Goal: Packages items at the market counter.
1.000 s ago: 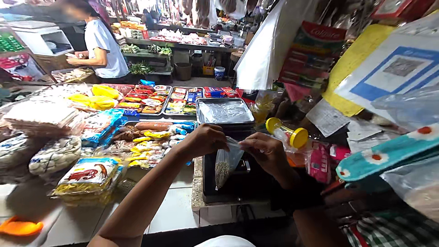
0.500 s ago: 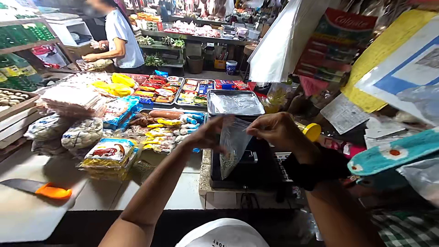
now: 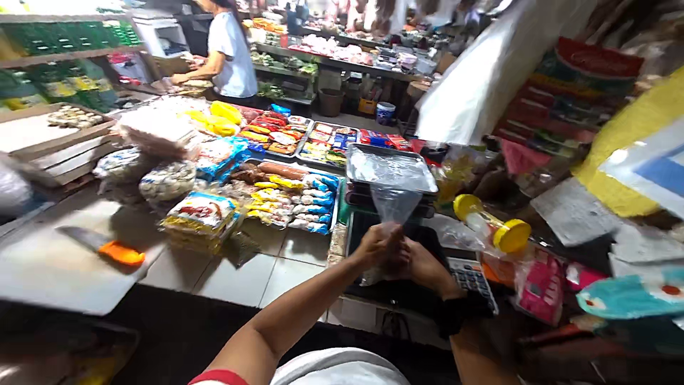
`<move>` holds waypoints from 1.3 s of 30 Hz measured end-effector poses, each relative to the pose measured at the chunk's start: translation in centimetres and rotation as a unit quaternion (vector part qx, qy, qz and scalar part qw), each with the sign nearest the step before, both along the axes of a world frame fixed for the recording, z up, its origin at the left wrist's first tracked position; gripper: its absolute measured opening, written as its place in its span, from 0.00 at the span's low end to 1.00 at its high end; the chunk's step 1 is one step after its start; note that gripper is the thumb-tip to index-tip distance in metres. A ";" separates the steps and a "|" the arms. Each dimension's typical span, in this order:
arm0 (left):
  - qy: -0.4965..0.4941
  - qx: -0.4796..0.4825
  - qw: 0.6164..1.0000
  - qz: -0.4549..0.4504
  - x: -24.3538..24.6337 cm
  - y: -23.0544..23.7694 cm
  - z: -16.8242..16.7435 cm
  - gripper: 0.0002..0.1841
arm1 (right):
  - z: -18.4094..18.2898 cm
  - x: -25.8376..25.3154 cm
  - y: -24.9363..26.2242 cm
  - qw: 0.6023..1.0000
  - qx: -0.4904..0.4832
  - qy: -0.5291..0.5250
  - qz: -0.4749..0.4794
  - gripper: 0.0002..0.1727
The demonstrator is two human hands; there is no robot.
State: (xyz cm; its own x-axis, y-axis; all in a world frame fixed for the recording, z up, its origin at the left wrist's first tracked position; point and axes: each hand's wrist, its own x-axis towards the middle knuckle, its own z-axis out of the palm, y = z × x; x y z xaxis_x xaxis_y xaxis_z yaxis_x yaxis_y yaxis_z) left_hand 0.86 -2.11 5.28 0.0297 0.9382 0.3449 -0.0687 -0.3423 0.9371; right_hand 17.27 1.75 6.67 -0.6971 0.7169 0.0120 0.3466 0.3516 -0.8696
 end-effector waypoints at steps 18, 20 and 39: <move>0.216 -0.020 0.976 -0.009 -3.4 -2.5 -3.2 0.56 | -2.9 -7.2 -4.2 0.923 0.180 0.242 -0.239 0.22; 0.163 0.042 0.984 0.049 -1.1 -1.7 -4.5 0.43 | -1.6 -8.2 -4.2 0.901 0.139 0.332 -0.243 0.18; 0.341 -0.051 0.930 -0.126 -3.0 0.4 -1.0 0.19 | 3.9 -6.8 -2.6 0.927 0.117 0.305 -0.182 0.12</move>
